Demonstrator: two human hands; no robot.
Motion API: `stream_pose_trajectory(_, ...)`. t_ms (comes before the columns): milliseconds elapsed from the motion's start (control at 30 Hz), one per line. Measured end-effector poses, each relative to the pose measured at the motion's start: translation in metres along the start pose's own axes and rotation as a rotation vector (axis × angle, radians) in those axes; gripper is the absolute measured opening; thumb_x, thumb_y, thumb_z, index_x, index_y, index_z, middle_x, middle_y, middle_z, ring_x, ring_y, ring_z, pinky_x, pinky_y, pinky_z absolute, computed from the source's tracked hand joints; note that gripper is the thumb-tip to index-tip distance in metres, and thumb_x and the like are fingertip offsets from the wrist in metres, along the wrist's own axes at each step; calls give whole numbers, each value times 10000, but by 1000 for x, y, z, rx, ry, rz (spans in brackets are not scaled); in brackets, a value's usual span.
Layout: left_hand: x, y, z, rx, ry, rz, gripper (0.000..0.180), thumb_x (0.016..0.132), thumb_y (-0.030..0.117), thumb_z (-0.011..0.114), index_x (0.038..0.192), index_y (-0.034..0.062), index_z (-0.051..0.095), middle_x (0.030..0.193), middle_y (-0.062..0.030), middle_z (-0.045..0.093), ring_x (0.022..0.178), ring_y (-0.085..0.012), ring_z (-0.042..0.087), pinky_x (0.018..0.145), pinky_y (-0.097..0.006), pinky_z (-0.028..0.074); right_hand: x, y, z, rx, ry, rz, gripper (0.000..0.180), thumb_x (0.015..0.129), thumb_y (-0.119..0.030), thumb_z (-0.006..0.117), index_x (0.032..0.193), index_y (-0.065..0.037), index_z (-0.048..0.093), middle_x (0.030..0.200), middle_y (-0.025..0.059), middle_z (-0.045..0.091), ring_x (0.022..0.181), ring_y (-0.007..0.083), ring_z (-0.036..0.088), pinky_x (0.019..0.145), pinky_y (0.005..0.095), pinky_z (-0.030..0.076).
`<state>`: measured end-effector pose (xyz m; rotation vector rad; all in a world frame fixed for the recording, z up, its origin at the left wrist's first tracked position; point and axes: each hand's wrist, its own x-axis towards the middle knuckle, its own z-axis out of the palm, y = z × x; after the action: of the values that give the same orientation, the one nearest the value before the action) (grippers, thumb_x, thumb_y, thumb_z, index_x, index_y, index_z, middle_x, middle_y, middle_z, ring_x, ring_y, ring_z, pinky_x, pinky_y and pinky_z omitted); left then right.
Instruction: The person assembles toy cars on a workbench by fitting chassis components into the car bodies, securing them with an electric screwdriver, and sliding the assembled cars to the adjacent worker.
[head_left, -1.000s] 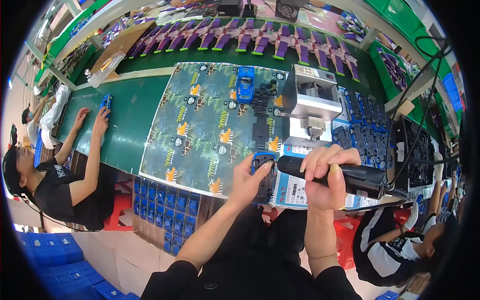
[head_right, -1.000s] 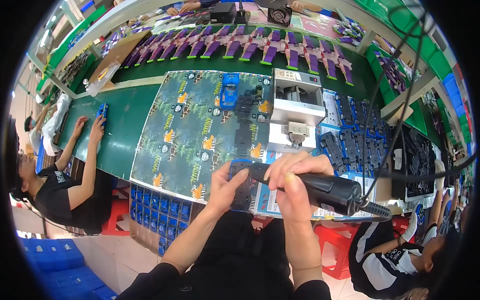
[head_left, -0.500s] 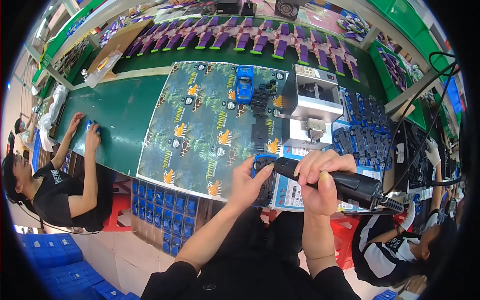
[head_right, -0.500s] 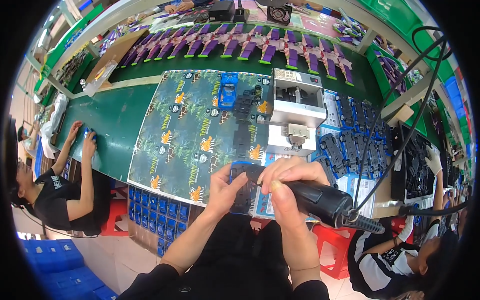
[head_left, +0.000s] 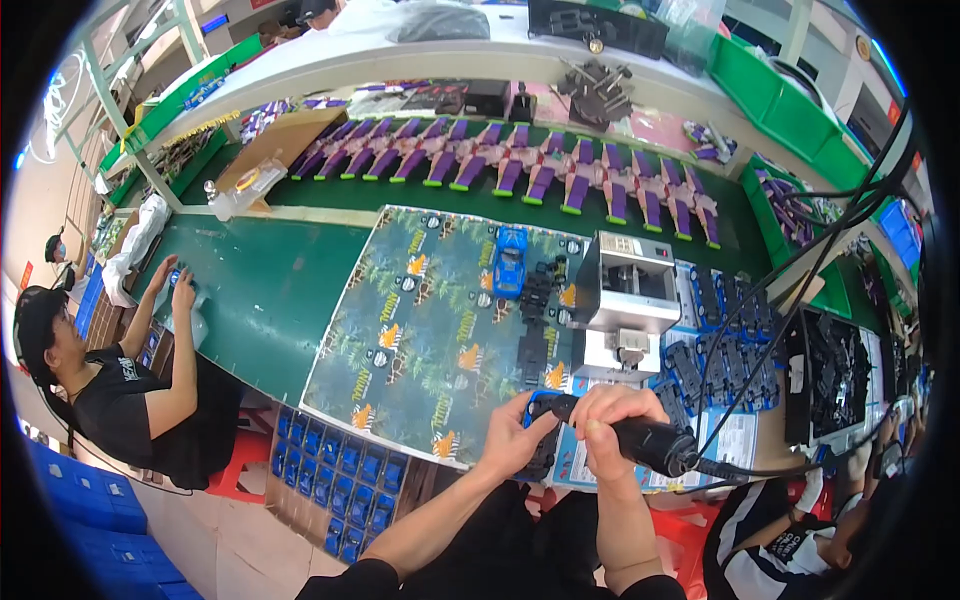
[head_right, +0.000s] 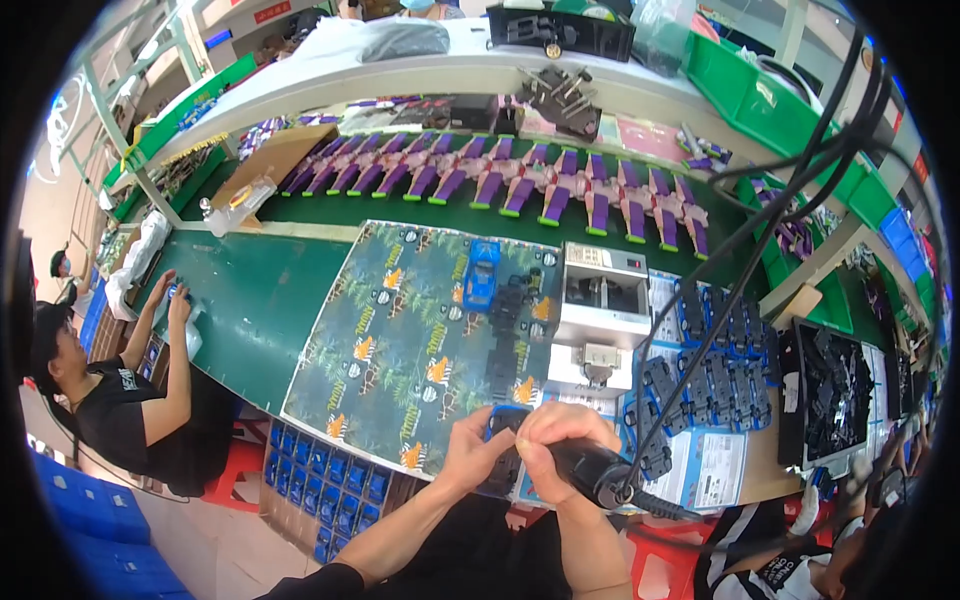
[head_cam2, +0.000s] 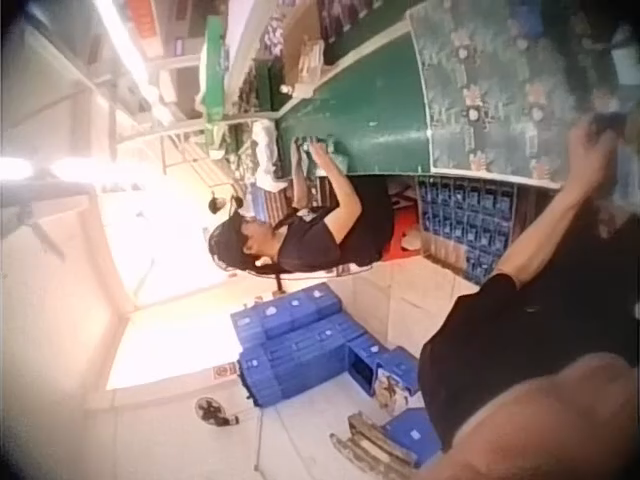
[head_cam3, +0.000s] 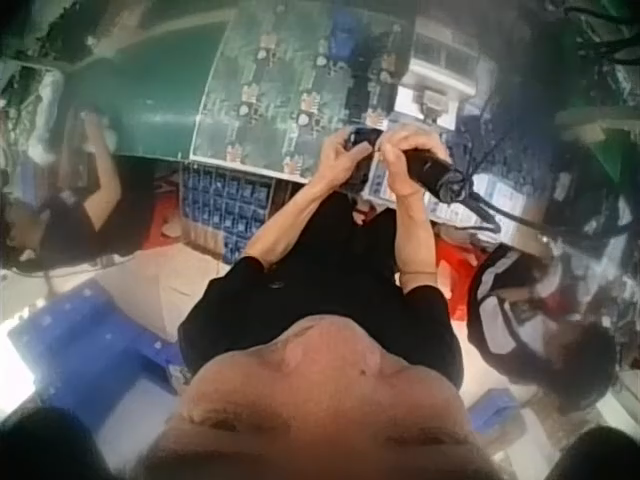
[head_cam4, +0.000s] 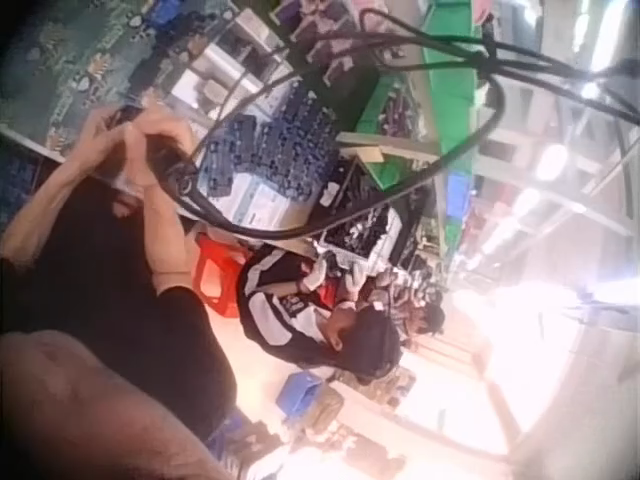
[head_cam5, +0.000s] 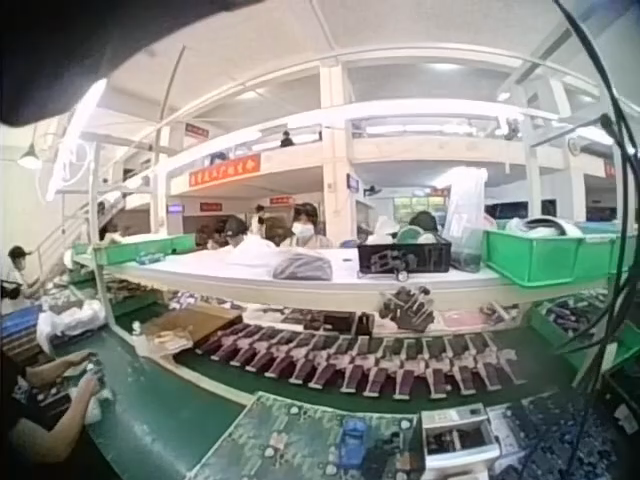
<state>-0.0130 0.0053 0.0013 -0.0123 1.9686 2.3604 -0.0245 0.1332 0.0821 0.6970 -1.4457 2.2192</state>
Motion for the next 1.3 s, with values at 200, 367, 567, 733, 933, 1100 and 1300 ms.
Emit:
stream_pose_trajectory(200, 2, 0, 3, -4, 10, -26, 209, 864, 53, 683, 1060, -20, 670, 914, -24, 686, 823, -64, 589, 737, -243, 499, -1, 1, -3, 53, 27, -8, 209, 781, 54, 704, 852, -18, 521, 685, 100, 587, 587, 195, 573, 606, 338, 514)
stream_pose_trajectory(367, 0, -2, 2, -12, 31, 32, 191, 875, 53, 681, 1055, -13, 674, 933, -26, 689, 832, -63, 592, 742, -242, 496, -3, 1, 2, 42, 81, -82, 254, 851, -136, 721, 883, -59, 481, 683, 63, 543, 516, 172, 531, 520, 317, 459)
stream_pose_trajectory(567, 4, -9, -24, -563, 110, -238, 307, 869, 51, 676, 1171, 37, 625, 1028, -76, 686, 891, -142, 648, 781, -298, 539, 17, -35, -20, 44, 75, -232, 224, 917, -202, 641, 922, -56, 472, 683, 53, 497, 528, 155, 504, 500, 298, 464)
stream_pose_trajectory(733, -1, -3, -37, -894, 31, -317, 560, 823, -63, 599, 1344, 95, 469, 1332, -188, 547, 1181, -358, 572, 895, -549, 544, 50, -46, -61, -34, 211, -183, 197, 858, -80, 675, 940, -53, 498, 698, 67, 545, 554, 149, 544, 537, 298, 483)
stream_pose_trajectory(933, 2, -8, -40, -677, 3, -291, 639, 771, -87, 612, 1367, 83, 458, 1315, -147, 567, 1044, -276, 650, 792, -420, 593, 75, -32, -73, -157, 207, -115, 158, 855, -11, 689, 882, -24, 534, 666, 68, 593, 534, 124, 570, 523, 249, 465)
stream_pose_trajectory(1100, 13, -5, -32, -692, 23, -340, 660, 745, -100, 604, 1363, 87, 465, 1282, -139, 586, 1016, -268, 654, 788, -415, 590, 77, -15, -68, -237, 221, -72, 183, 824, -3, 738, 841, -23, 557, 650, 46, 604, 522, 91, 574, 480, 218, 444)
stream_pose_trajectory(1300, 10, 4, -39, -673, 38, -356, 643, 723, -110, 599, 1328, 72, 481, 1162, -130, 622, 962, -261, 657, 802, -432, 583, 92, -10, -55, -293, 172, 42, 192, 797, -18, 772, 790, -23, 581, 598, 10, 583, 458, 61, 516, 441, 206, 380)
